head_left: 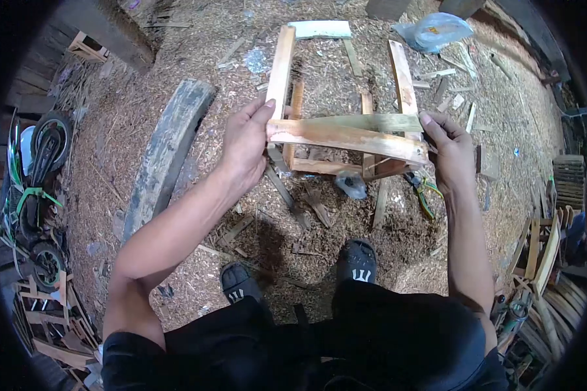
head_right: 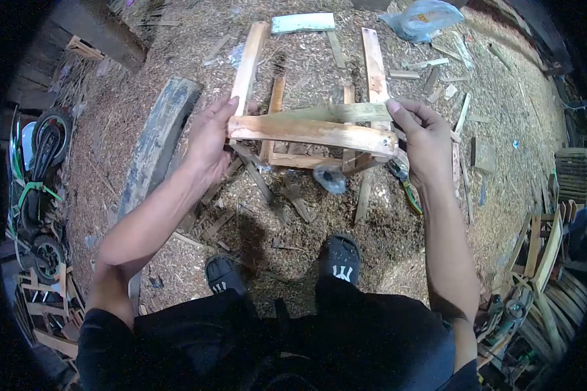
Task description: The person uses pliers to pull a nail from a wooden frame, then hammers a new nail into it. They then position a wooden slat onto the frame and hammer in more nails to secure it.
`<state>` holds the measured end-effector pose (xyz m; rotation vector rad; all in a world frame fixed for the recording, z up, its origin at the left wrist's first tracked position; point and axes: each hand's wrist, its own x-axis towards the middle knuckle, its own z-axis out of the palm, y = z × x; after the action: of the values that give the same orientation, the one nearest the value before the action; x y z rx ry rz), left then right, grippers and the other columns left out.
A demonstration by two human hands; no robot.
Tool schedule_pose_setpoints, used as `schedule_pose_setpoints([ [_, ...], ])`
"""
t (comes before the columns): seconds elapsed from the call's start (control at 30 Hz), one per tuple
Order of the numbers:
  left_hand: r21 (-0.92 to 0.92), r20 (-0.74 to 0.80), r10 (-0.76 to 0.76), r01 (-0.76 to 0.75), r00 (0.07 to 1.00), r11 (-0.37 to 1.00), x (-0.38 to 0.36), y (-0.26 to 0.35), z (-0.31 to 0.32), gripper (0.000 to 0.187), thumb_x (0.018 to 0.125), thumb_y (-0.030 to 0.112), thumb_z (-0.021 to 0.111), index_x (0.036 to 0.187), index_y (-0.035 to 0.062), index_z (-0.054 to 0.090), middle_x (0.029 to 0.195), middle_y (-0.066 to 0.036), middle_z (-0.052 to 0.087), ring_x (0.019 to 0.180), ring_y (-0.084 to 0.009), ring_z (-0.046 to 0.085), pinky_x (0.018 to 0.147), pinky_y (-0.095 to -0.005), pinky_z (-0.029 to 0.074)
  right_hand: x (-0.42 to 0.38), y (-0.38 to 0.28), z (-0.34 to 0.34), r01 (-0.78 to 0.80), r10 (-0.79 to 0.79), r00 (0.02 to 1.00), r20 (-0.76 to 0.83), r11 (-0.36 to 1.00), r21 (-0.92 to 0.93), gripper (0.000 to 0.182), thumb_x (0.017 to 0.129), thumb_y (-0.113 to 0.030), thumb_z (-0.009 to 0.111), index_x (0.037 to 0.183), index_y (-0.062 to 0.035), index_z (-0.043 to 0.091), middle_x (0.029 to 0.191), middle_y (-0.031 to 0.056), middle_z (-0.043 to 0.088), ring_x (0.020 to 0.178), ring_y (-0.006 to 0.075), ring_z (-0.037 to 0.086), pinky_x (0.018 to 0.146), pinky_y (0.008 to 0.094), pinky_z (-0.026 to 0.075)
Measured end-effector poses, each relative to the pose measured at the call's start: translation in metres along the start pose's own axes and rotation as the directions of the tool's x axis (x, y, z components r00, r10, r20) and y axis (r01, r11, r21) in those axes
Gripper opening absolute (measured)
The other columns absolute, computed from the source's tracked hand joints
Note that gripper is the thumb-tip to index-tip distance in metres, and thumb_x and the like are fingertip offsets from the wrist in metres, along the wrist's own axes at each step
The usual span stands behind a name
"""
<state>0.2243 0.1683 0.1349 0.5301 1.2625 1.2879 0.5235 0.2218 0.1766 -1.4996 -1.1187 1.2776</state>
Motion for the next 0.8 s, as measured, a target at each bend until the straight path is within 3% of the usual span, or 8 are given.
schedule_pose_setpoints([
  [0.13, -0.005, 0.045, -0.057, 0.057, 0.997, 0.998, -0.007, 0.012, -0.002, 0.031, 0.105, 0.017, 0.048, 0.128, -0.0033, 0.054, 0.117, -0.013, 0.068, 0.095, -0.0165, 0.071, 0.082, -0.0312, 0.060, 0.004, -0.008, -0.007, -0.040, 0.036, 0.999, 0.039, 0.995, 0.094, 0.022, 0.095, -0.012, 0.069, 0.110, 0.0032, 0.067, 0.098, 0.0097, 0.071, 0.085, 0.0165, 0.069, 0.076, 0.0304, 0.059],
  [0.17, 0.032, 0.076, -0.063, 0.060, 0.995, 0.998, -0.005, 0.011, -0.007, 0.035, 0.105, 0.017, 0.048, 0.132, -0.0049, 0.051, 0.120, -0.015, 0.067, 0.103, -0.0173, 0.069, 0.092, -0.0325, 0.057, 0.004, -0.009, -0.007, -0.059, 0.047, 0.996, 0.082, 0.987, 0.147, 0.021, 0.095, -0.012, 0.068, 0.110, 0.0034, 0.066, 0.099, 0.0106, 0.071, 0.088, 0.0179, 0.070, 0.079, 0.0319, 0.059],
  [0.27, -0.055, -0.015, -0.026, 0.025, 1.000, 0.998, -0.010, 0.012, -0.005, 0.037, 0.105, 0.017, 0.048, 0.135, -0.0058, 0.050, 0.118, -0.015, 0.067, 0.108, -0.0181, 0.067, 0.096, -0.0331, 0.055, 0.005, -0.006, -0.007, -0.095, 0.089, 0.995, 0.035, 0.968, 0.232, 0.023, 0.096, -0.011, 0.065, 0.116, 0.0014, 0.066, 0.102, 0.0107, 0.071, 0.089, 0.0184, 0.069, 0.079, 0.0330, 0.059],
  [0.3, -0.076, -0.051, -0.021, 0.017, 0.998, 0.997, -0.009, 0.012, -0.004, 0.036, 0.106, 0.012, 0.044, 0.136, -0.0083, 0.049, 0.112, -0.016, 0.068, 0.103, -0.0192, 0.069, 0.088, -0.0313, 0.061, 0.005, -0.003, -0.006, -0.099, 0.101, 0.995, 0.002, 0.969, 0.227, 0.022, 0.098, -0.012, 0.063, 0.116, 0.0004, 0.065, 0.102, 0.0101, 0.071, 0.093, 0.0190, 0.068, 0.081, 0.0353, 0.058],
  [0.47, -0.088, 0.031, -0.047, 0.050, 0.998, 0.995, -0.009, 0.015, -0.016, 0.034, 0.107, 0.015, 0.044, 0.129, -0.0083, 0.056, 0.110, -0.016, 0.068, 0.095, -0.0176, 0.069, 0.084, -0.0307, 0.061, 0.008, -0.001, -0.004, -0.133, 0.132, 0.991, 0.022, 0.955, 0.267, 0.019, 0.097, -0.012, 0.063, 0.111, -0.0004, 0.067, 0.101, 0.0098, 0.071, 0.093, 0.0181, 0.068, 0.082, 0.0353, 0.057],
  [0.57, -0.061, 0.057, -0.045, 0.048, 0.997, 0.997, -0.006, 0.013, -0.022, 0.037, 0.107, 0.022, 0.048, 0.132, -0.0041, 0.056, 0.113, -0.012, 0.069, 0.097, -0.0153, 0.069, 0.085, -0.0292, 0.059, 0.006, -0.003, 0.003, -0.111, 0.104, 0.994, 0.043, 0.974, 0.196, 0.014, 0.096, -0.011, 0.064, 0.104, -0.0005, 0.070, 0.095, 0.0086, 0.071, 0.087, 0.0169, 0.068, 0.079, 0.0326, 0.056],
  [0.63, -0.027, 0.131, -0.045, 0.049, 0.990, 0.998, -0.004, 0.013, -0.026, 0.038, 0.104, 0.022, 0.055, 0.131, -0.0042, 0.057, 0.110, -0.010, 0.070, 0.091, -0.0144, 0.070, 0.081, -0.0282, 0.060, 0.007, 0.000, 0.003, -0.052, 0.039, 0.996, 0.075, 0.984, 0.170, 0.013, 0.094, -0.013, 0.069, 0.098, -0.0006, 0.071, 0.090, 0.0078, 0.071, 0.081, 0.0154, 0.067, 0.076, 0.0298, 0.054],
  [0.8, 0.066, 0.089, -0.036, 0.031, 0.995, 0.997, -0.004, 0.010, -0.035, 0.043, 0.099, 0.024, 0.065, 0.129, -0.0049, 0.059, 0.106, -0.009, 0.071, 0.088, -0.0129, 0.070, 0.077, -0.0261, 0.059, 0.005, 0.007, 0.009, 0.031, -0.031, 0.999, 0.011, 0.999, -0.012, 0.021, 0.089, -0.016, 0.076, 0.098, 0.0022, 0.073, 0.089, 0.0084, 0.071, 0.081, 0.0134, 0.065, 0.074, 0.0275, 0.051],
])
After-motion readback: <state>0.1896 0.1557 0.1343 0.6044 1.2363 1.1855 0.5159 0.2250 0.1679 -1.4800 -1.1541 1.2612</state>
